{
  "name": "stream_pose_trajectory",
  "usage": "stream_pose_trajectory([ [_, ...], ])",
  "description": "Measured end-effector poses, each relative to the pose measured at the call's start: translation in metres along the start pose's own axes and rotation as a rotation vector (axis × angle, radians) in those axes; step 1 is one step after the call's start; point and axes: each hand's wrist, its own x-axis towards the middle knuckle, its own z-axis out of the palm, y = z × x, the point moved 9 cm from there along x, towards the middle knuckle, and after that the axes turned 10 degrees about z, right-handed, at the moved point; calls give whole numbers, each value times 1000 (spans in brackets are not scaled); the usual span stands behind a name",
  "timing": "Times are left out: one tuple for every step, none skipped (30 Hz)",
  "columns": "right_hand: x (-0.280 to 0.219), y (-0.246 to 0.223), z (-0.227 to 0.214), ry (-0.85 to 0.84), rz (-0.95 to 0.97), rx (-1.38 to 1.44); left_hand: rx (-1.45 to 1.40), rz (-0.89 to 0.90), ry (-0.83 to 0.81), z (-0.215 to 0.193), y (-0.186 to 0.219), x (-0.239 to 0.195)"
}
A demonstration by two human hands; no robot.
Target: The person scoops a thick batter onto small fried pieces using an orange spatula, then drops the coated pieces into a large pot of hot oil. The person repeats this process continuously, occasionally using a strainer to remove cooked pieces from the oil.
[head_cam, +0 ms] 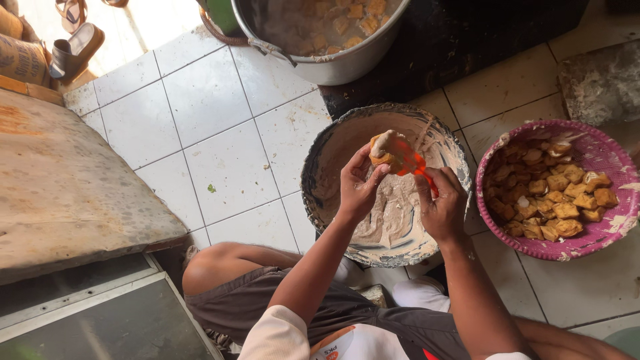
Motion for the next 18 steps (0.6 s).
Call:
stream_pose_trajectory([
  [-2,-1,0,16,4,-3,27,40,-38,2,1,0],
  [-2,-2,-1,33,7,-5,53,81,-78,3,3,0],
  [-3,-4,-2,52,-4,-16,80,121,-118,6,4,1],
  [-5,-6,-4,73,-13,-28,44,106,-103,3,1,1],
  [-6,-7,-6,94,-22,-40,9,91,-89,2,-3,2],
  [-8,-8,-6,99,-30,-57,-26,73,-72,0,-6,2],
  [-10,-9,-6,104,-39,-74,15,78,-20,-4,-7,3],
  [-11,-10,-6,108,-49,-92,56,86,33,-7,-8,5],
  [-12,-11,-6,113,-59,-99,97,93,87,-10,-7,6],
  [-13,-12,-7,118,-71,-107,92,130,121,-11,-2,10],
  [-13,-12,-7,123,-82,-116,86,168,155,-12,5,16],
  [-11,-7,-5,98,-49,-115,78,205,188,-13,14,24],
  [-9,-2,-5,74,-17,-115,229,242,159,-13,27,31],
  [-8,4,-5,51,20,-116,378,275,126,-16,43,38],
  [-6,8,-8,32,32,-86,527,309,92,-19,60,47],
  [-3,13,-10,16,46,-53,818,400,-6,-14,79,57],
  [1,17,-12,0,60,-21,1108,493,-107,-7,93,67],
  [1,17,-16,17,47,-27,1398,584,-217,2,102,71],
])
